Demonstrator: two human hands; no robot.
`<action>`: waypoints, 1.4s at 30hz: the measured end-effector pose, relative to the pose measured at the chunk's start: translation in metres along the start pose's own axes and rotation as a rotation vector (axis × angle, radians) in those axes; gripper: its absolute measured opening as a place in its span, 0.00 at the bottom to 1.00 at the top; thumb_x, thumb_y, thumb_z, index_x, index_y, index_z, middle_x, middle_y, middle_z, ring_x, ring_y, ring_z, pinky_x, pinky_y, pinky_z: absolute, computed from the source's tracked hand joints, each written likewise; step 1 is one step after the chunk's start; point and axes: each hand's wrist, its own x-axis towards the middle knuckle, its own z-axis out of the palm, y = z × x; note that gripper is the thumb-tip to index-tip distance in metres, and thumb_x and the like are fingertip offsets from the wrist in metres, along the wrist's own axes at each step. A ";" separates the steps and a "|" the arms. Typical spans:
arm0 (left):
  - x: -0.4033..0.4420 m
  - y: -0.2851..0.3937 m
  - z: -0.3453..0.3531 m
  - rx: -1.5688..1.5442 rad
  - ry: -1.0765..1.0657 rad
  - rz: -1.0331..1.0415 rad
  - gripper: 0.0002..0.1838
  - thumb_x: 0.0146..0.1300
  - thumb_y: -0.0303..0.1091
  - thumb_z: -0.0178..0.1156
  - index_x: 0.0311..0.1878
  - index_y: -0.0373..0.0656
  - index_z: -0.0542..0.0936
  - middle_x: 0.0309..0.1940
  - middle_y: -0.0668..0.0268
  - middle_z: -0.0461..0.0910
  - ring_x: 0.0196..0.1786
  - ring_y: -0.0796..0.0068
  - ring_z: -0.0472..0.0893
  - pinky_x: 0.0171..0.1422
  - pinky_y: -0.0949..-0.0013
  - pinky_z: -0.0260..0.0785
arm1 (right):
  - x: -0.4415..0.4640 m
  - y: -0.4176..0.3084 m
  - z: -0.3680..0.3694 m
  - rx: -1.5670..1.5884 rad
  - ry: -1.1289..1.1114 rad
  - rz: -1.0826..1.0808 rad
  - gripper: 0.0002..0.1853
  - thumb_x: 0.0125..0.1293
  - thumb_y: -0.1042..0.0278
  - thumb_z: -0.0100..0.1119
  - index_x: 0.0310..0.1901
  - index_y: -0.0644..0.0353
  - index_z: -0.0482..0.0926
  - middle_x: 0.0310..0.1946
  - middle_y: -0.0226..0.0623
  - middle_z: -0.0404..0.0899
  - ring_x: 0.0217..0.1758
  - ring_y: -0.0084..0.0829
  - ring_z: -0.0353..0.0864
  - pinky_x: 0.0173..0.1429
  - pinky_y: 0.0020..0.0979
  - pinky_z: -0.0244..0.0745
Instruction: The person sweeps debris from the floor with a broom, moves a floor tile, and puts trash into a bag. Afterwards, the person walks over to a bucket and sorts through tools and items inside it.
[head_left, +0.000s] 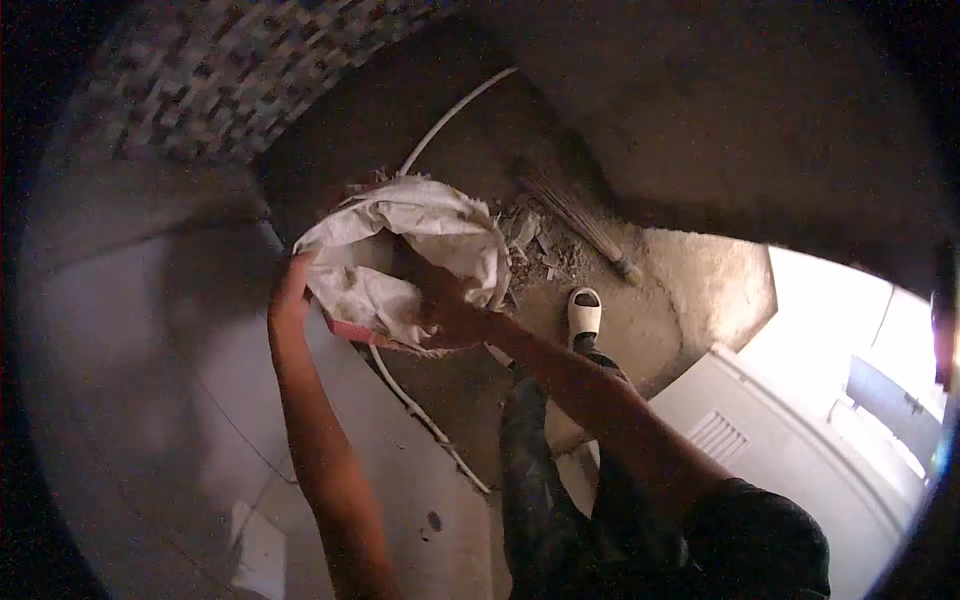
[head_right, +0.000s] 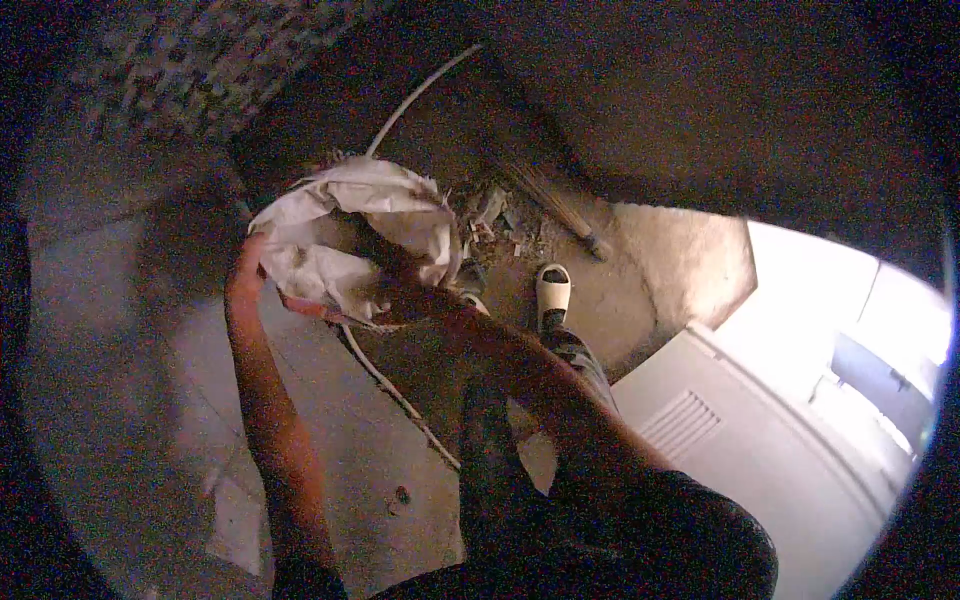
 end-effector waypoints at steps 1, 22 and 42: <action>0.041 -0.021 -0.026 0.284 -0.185 0.227 0.18 0.55 0.33 0.56 0.50 0.40 0.72 0.45 0.61 0.74 0.48 0.69 0.73 0.53 0.68 0.65 | -0.005 0.005 0.010 -0.006 0.020 -0.021 0.19 0.63 0.51 0.46 0.39 0.61 0.75 0.32 0.38 0.75 0.30 0.27 0.75 0.31 0.29 0.68; -0.259 -0.056 0.395 0.646 -1.309 0.292 0.24 0.67 0.44 0.42 0.57 0.34 0.65 0.54 0.56 0.69 0.60 0.66 0.65 0.65 0.65 0.52 | -0.160 0.070 -0.095 1.049 0.760 -0.216 0.27 0.64 0.45 0.41 0.49 0.62 0.73 0.45 0.43 0.76 0.41 0.34 0.77 0.44 0.36 0.70; -0.225 -0.136 0.497 1.270 -0.834 0.565 0.21 0.61 0.46 0.50 0.44 0.36 0.76 0.40 0.51 0.77 0.48 0.59 0.76 0.52 0.66 0.65 | -0.428 0.202 -0.241 1.727 1.336 -0.350 0.24 0.64 0.45 0.44 0.45 0.61 0.72 0.38 0.32 0.77 0.33 0.26 0.76 0.39 0.29 0.72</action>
